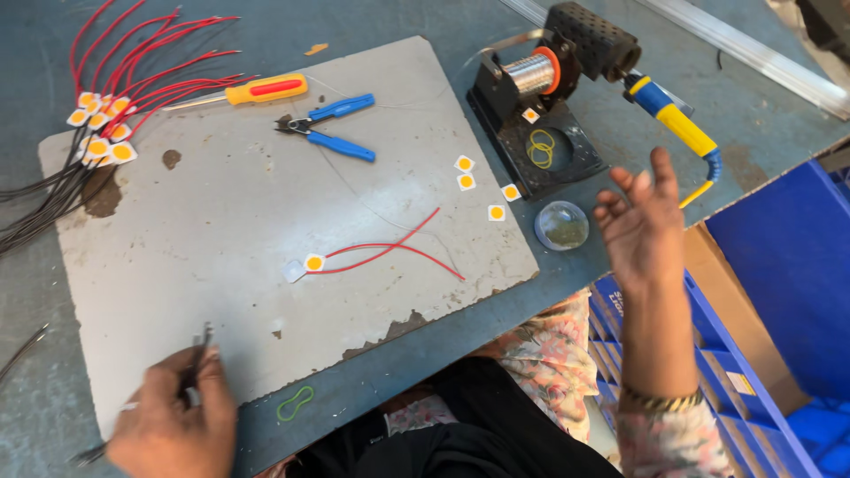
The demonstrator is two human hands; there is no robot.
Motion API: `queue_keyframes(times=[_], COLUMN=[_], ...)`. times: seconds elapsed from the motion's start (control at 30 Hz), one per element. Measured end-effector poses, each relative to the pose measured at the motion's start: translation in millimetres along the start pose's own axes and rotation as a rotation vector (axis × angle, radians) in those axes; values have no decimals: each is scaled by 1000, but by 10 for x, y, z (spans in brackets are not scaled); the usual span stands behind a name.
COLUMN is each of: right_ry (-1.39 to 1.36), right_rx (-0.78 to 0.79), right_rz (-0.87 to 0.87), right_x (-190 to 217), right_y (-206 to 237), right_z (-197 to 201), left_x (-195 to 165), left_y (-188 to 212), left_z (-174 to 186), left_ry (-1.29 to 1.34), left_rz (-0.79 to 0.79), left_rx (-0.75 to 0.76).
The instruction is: The person strips the ends of black wires using wire cutters, applies flux, and solders them to small square LED modules on a workbench. The person then moves the completed units aside.
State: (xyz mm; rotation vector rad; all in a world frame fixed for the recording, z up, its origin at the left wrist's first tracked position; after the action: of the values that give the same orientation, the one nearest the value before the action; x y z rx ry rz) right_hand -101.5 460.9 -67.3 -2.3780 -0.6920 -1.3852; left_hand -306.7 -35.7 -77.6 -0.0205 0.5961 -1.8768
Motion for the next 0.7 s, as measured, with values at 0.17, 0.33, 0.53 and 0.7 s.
queue_keyframes(times=[0.17, 0.33, 0.53, 0.7], right_ry=[41, 229, 223, 376], right_rx=[-20, -81, -155, 237], right_rz=[40, 372, 754, 472], right_x=[1, 50, 138, -412], right_y=[-722, -874, 243, 951], right_z=[32, 118, -100, -1143], left_x=[57, 137, 270, 278], left_y=[41, -146, -535, -982], left_z=[-40, 57, 37, -143], left_ry=[297, 454, 591, 656], left_rz=[38, 140, 142, -117], left_rx=[18, 155, 409, 367])
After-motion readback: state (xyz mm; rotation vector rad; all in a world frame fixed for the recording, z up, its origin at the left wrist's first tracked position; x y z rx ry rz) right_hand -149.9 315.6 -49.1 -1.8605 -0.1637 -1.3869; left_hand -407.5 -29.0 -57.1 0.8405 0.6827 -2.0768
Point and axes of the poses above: each hand's wrist, its own y-axis away from the middle knuckle, its own z-axis out of the back of the hand, x = y × z, the point moved 3 cm from there along -y, towards the middle knuckle, and after that the axes turned 6 degrees about -y, right-handed, at the moved point
